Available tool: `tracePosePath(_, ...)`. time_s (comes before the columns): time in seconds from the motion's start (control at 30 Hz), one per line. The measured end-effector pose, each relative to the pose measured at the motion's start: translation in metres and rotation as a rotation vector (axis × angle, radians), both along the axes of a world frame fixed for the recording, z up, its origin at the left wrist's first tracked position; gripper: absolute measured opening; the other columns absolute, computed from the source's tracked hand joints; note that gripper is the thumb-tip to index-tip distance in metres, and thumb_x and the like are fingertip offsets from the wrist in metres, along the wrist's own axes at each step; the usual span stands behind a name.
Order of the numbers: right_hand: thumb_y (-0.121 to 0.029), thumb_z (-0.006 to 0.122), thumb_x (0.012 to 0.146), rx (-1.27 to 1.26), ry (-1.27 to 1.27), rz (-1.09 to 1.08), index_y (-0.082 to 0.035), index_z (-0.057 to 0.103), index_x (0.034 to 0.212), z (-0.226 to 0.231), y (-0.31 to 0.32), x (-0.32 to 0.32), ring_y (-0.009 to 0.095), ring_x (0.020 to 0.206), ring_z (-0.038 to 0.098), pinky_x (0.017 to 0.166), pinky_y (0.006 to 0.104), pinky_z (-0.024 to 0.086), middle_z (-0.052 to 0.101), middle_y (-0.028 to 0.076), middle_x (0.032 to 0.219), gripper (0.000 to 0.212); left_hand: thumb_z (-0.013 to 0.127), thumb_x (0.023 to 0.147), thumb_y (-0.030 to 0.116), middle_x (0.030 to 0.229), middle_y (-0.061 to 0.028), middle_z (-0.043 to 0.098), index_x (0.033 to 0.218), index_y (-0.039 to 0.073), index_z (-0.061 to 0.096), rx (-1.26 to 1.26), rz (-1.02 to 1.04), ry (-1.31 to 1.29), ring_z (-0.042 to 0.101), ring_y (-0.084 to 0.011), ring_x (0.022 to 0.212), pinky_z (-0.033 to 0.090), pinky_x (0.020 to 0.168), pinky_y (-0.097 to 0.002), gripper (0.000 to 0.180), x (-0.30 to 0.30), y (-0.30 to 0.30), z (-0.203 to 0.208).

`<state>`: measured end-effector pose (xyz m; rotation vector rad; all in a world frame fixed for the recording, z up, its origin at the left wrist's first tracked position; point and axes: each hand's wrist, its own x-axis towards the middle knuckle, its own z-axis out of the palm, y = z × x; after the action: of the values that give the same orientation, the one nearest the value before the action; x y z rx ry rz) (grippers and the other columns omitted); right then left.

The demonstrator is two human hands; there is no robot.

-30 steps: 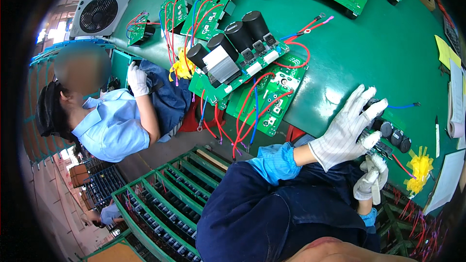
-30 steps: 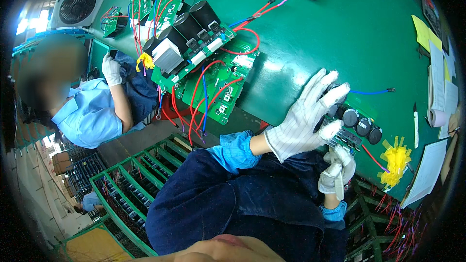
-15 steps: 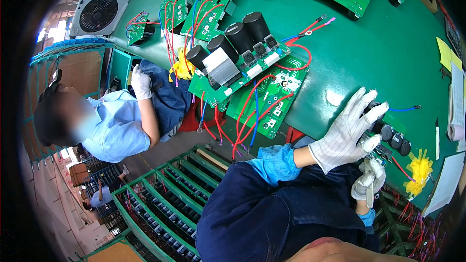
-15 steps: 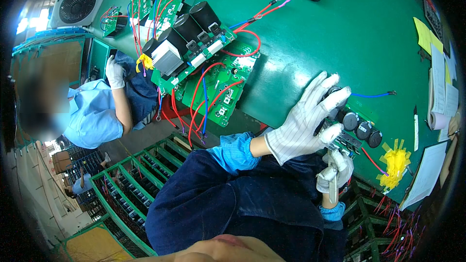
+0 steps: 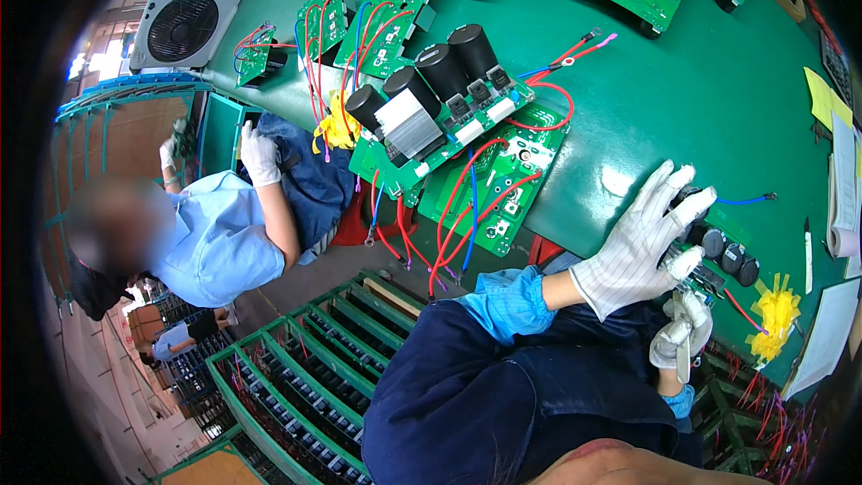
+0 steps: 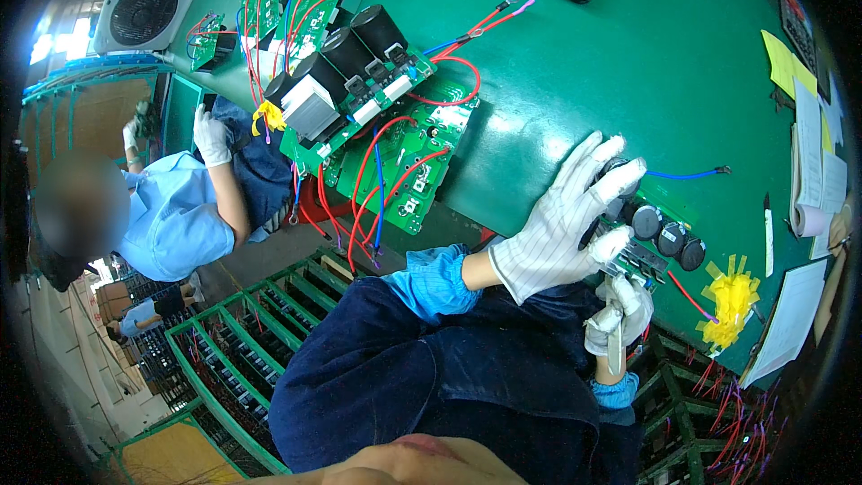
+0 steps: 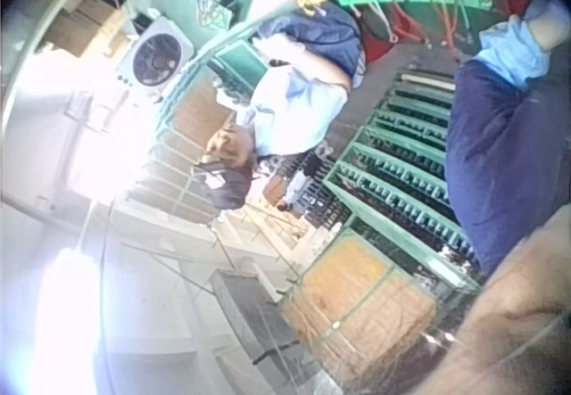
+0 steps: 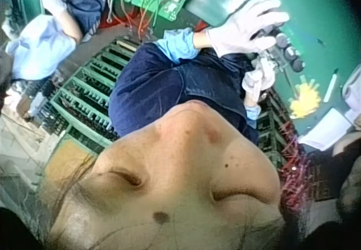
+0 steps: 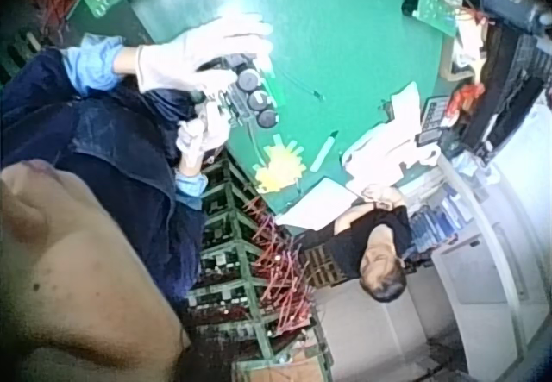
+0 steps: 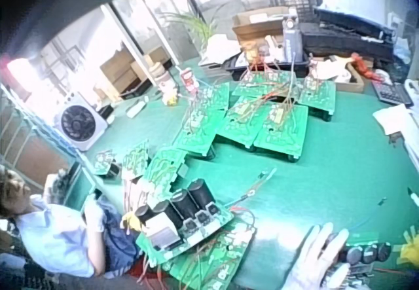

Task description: Manually assembling electronic components and capacitors onto printed circuit boards at a factory workstation.

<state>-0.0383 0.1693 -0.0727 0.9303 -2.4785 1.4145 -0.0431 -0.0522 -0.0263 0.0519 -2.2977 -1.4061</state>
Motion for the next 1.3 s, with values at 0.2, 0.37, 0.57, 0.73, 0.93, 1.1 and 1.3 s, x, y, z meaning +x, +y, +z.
tracePosePath(0.2, -0.033, 0.052, 0.097, 0.009, -0.013, 0.023, -0.008, 0.062, 0.110, 0.005, -0.003, -0.002, 0.029, 0.067, 0.063, 0.066, 0.0415, 0.048, 0.066, 0.011, 0.079, 0.030, 0.066, 0.085, 0.026, 0.146, -0.0273, 0.035, 0.145, 0.011, 0.041, 0.010, 0.013, 0.019, 0.031, -0.0550, 0.136, 0.032, 0.112, -0.0589, 0.067, -0.001, 0.001, -0.002)
tracePosePath(0.37, -0.033, 0.051, 0.097, -0.006, -0.049, 0.010, -0.007, 0.062, 0.111, 0.002, -0.002, -0.001, 0.030, 0.068, 0.063, 0.067, 0.0414, 0.049, 0.066, 0.011, 0.077, 0.031, 0.066, 0.086, 0.027, 0.147, -0.0268, 0.036, 0.146, 0.010, 0.040, 0.000, 0.016, 0.020, 0.032, -0.0540, 0.136, 0.031, 0.113, -0.0575, 0.068, 0.000, 0.001, -0.001)
tracePosePath(0.57, -0.030, 0.052, 0.096, -0.052, -0.018, -0.031, -0.006, 0.061, 0.111, 0.007, -0.012, 0.002, 0.028, 0.067, 0.064, 0.068, 0.0395, 0.050, 0.067, 0.012, 0.077, 0.030, 0.066, 0.086, 0.026, 0.148, -0.0262, 0.036, 0.147, 0.009, 0.039, 0.006, 0.013, 0.022, 0.032, -0.0523, 0.138, 0.030, 0.114, -0.0561, 0.069, 0.003, 0.000, 0.001)
tracePosePath(0.73, -0.031, 0.053, 0.096, -0.096, -0.055, -0.035, -0.005, 0.062, 0.112, 0.000, -0.009, 0.003, 0.026, 0.065, 0.064, 0.069, 0.0389, 0.050, 0.067, 0.012, 0.075, 0.031, 0.065, 0.086, 0.027, 0.148, -0.0261, 0.036, 0.147, 0.010, 0.041, 0.013, 0.033, 0.026, 0.031, -0.0517, 0.138, 0.029, 0.114, -0.0559, 0.068, 0.004, 0.001, 0.002)
tracePosePath(0.93, -0.039, 0.054, 0.097, -0.153, -0.083, -0.057, -0.002, 0.062, 0.112, -0.006, -0.006, 0.001, 0.022, 0.059, 0.062, 0.060, 0.0339, 0.050, 0.066, 0.012, 0.076, 0.041, 0.061, 0.089, 0.036, 0.147, -0.0279, 0.037, 0.145, 0.008, 0.044, 0.060, 0.016, -0.020, 0.031, -0.0522, 0.138, 0.031, 0.112, -0.0568, 0.065, 0.004, 0.004, 0.003)
tracePosePath(1.1, -0.038, 0.054, 0.097, -0.235, -0.138, -0.043, 0.000, 0.061, 0.114, -0.011, -0.009, 0.000, 0.018, 0.060, 0.058, 0.057, 0.0296, 0.046, 0.064, 0.012, 0.081, 0.042, 0.063, 0.088, 0.031, 0.146, -0.0274, 0.039, 0.144, 0.008, 0.045, 0.058, 0.067, 0.013, 0.033, -0.0516, 0.137, 0.034, 0.112, -0.0551, 0.063, 0.007, 0.003, 0.006)
tracePosePath(1.3, -0.035, 0.054, 0.098, -0.322, -0.236, -0.015, 0.000, 0.060, 0.117, -0.010, -0.012, 0.002, 0.015, 0.064, 0.055, 0.056, 0.0275, 0.043, 0.062, 0.012, 0.090, 0.041, 0.065, 0.087, 0.028, 0.145, -0.0278, 0.039, 0.144, 0.010, 0.044, 0.079, 0.067, 0.016, 0.033, -0.0520, 0.137, 0.035, 0.112, -0.0552, 0.064, 0.009, 0.005, 0.002)
